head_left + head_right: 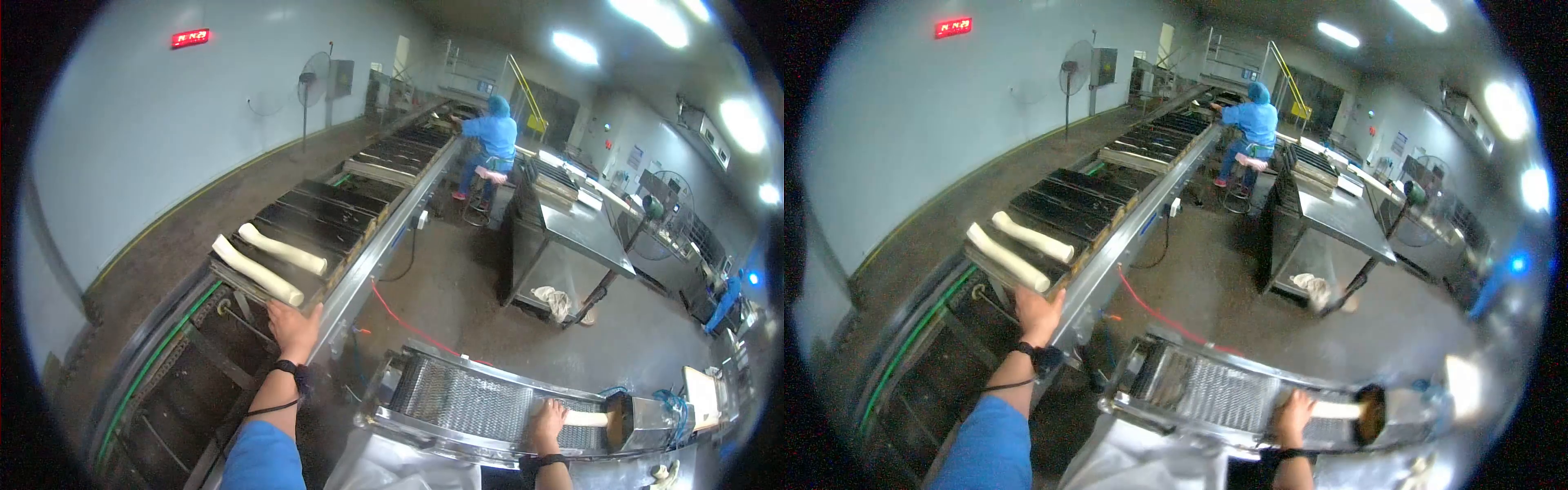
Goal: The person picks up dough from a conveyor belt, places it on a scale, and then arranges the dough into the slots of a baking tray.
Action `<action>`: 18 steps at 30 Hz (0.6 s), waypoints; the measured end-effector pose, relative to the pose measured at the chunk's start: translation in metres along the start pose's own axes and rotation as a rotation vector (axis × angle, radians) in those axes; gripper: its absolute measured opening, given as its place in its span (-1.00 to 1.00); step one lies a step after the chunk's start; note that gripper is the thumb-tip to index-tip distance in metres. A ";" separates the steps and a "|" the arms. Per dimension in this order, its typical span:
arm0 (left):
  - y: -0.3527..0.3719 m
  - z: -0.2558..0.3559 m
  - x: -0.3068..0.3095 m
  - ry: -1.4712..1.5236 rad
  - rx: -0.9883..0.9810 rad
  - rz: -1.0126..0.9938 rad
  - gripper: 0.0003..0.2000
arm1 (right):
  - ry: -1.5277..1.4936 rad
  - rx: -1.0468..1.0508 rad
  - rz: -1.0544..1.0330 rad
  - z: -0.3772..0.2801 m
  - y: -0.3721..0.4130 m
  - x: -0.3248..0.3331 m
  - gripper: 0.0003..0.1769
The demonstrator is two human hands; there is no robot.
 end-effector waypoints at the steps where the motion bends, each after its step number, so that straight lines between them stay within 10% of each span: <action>1: -0.003 -0.004 -0.005 -0.025 -0.021 0.013 0.10 | 0.081 0.069 0.012 0.003 -0.002 -0.007 -0.48; 9: -0.001 -0.002 0.000 -0.020 -0.045 0.010 0.02 | 0.217 0.141 -0.215 -0.021 -0.001 0.041 -0.57; 16: -0.002 -0.003 0.000 -0.040 -0.128 0.099 -0.01 | -0.936 -0.103 0.020 -0.068 -0.121 0.198 -0.71; 18: -0.002 -0.006 -0.002 -0.029 -0.085 -0.044 -0.03 | -1.409 0.109 0.032 -0.132 -0.126 0.280 -0.47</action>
Point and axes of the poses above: each hand's wrist, its own y-axis away from the middle knuckle, its own x-axis out of the back of the hand, z = x × y, the point moved 8 cm from there along -y, towards the middle knuckle, and after that the axes turned 9 degrees about y, right-handed, at the moved point
